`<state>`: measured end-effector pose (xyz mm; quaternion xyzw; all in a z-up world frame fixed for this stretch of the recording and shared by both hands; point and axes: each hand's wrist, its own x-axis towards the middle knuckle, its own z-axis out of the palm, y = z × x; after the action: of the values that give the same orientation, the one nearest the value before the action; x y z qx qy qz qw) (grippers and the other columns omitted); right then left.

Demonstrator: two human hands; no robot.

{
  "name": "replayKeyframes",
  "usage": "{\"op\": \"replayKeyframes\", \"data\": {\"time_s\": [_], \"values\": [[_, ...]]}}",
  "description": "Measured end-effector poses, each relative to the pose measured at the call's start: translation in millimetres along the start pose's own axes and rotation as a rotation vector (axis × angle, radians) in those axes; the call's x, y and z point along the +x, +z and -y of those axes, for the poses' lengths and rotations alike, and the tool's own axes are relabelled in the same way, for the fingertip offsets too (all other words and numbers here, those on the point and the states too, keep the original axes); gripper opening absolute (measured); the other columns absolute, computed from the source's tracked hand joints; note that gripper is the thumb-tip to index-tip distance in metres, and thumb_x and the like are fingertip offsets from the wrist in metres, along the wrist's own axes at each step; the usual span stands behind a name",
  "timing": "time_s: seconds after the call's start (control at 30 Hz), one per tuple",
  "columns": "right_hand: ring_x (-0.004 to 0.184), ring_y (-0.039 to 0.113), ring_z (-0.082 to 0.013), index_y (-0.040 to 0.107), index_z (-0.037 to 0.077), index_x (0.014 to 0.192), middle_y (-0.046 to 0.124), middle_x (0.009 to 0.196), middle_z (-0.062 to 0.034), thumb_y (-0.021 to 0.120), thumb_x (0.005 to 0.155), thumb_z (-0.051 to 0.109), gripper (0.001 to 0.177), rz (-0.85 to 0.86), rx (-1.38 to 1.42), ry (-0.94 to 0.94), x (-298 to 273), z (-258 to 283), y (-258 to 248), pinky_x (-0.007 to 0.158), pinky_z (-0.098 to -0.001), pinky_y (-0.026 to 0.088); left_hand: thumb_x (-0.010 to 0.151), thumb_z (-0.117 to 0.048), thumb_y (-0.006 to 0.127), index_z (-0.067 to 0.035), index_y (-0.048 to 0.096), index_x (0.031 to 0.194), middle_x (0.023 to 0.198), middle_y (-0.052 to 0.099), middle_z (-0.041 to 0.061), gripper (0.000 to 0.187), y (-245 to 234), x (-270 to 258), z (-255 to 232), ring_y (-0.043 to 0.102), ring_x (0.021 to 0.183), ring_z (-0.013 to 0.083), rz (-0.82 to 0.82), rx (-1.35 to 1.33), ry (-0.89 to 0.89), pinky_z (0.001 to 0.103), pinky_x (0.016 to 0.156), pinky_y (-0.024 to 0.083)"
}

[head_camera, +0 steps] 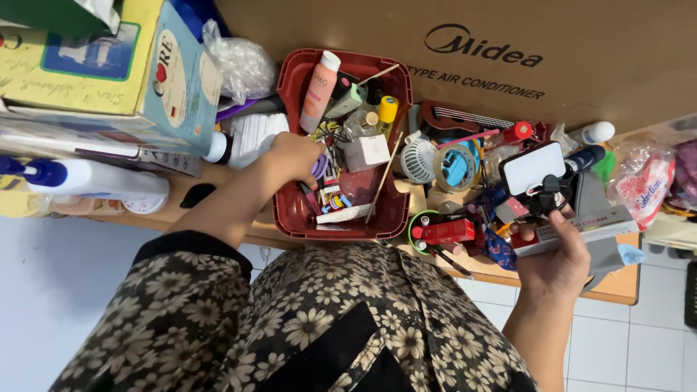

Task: Organizing various cosmetic items, trinkets, and small accessories into a tray and bags.

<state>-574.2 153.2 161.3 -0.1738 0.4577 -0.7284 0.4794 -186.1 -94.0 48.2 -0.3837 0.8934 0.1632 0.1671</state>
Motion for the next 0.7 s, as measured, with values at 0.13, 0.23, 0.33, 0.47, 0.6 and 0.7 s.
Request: {"op": "replayKeyframes", "data": {"time_s": [0.13, 0.23, 0.33, 0.47, 0.6, 0.7], "values": [[0.093, 0.064, -0.0223, 0.059, 0.003, 0.116, 0.068, 0.111, -0.0099, 0.068, 0.099, 0.008, 0.020, -0.080, 0.035, -0.065, -2, -8, -31, 0.078, -0.0365, 0.050, 0.061, -0.038, 0.090, -0.017, 0.069, 0.115, 0.100, 0.075, 0.009, 0.062, -14, -1, 0, 0.072, 0.096, 0.0314, 0.040, -0.023, 0.024, 0.047, 0.076, 0.057], [0.094, 0.066, -0.0203, 0.058, 0.002, 0.117, 0.068, 0.114, -0.0092, 0.068, 0.099, 0.005, 0.021, -0.087, 0.062, -0.077, -10, -7, -30, 0.077, -0.0356, 0.049, 0.064, -0.034, 0.087, -0.022, 0.070, 0.123, 0.104, 0.077, 0.007, 0.062, -23, -8, 1, 0.073, 0.097, 0.0301, 0.153, -0.108, 0.014, 0.046, 0.080, 0.058], [0.077, 0.059, -0.0227, 0.062, 0.003, 0.121, 0.068, 0.109, -0.0093, 0.067, 0.093, 0.010, 0.030, -0.120, 0.027, -0.040, -14, -6, -24, 0.075, -0.0389, 0.053, 0.062, -0.033, 0.089, -0.027, 0.055, 0.141, 0.106, 0.076, 0.008, 0.086, -16, -9, -1, 0.073, 0.095, 0.0316, 0.222, -0.136, 0.046, 0.045, 0.081, 0.058], [0.076, 0.058, -0.0234, 0.061, 0.003, 0.121, 0.067, 0.108, -0.0098, 0.068, 0.093, 0.010, 0.029, -0.095, 0.031, -0.053, -15, -8, -31, 0.076, -0.0416, 0.054, 0.063, -0.025, 0.092, -0.026, 0.031, 0.160, 0.105, 0.074, 0.011, 0.114, -12, -13, -9, 0.074, 0.093, 0.0332, 0.234, 0.058, 0.040, 0.046, 0.077, 0.058], [0.076, 0.059, -0.0230, 0.059, 0.007, 0.120, 0.066, 0.107, -0.0094, 0.068, 0.094, 0.011, 0.028, -0.106, 0.037, -0.061, -19, -2, -26, 0.079, -0.0446, 0.054, 0.074, -0.019, 0.082, -0.023, 0.038, 0.157, 0.098, 0.075, 0.011, 0.094, -35, -28, -24, 0.074, 0.091, 0.0328, 0.168, 0.144, 0.109, 0.046, 0.074, 0.057], [0.079, 0.058, -0.0225, 0.061, 0.003, 0.121, 0.066, 0.104, -0.0099, 0.067, 0.095, 0.012, 0.028, -0.076, 0.056, -0.045, -20, -1, -30, 0.082, -0.0438, 0.052, 0.078, -0.015, 0.075, -0.026, 0.057, 0.142, 0.098, 0.075, 0.009, 0.067, -15, -21, -26, 0.074, 0.091, 0.0310, 0.151, 0.175, 0.213, 0.046, 0.072, 0.056]]}}
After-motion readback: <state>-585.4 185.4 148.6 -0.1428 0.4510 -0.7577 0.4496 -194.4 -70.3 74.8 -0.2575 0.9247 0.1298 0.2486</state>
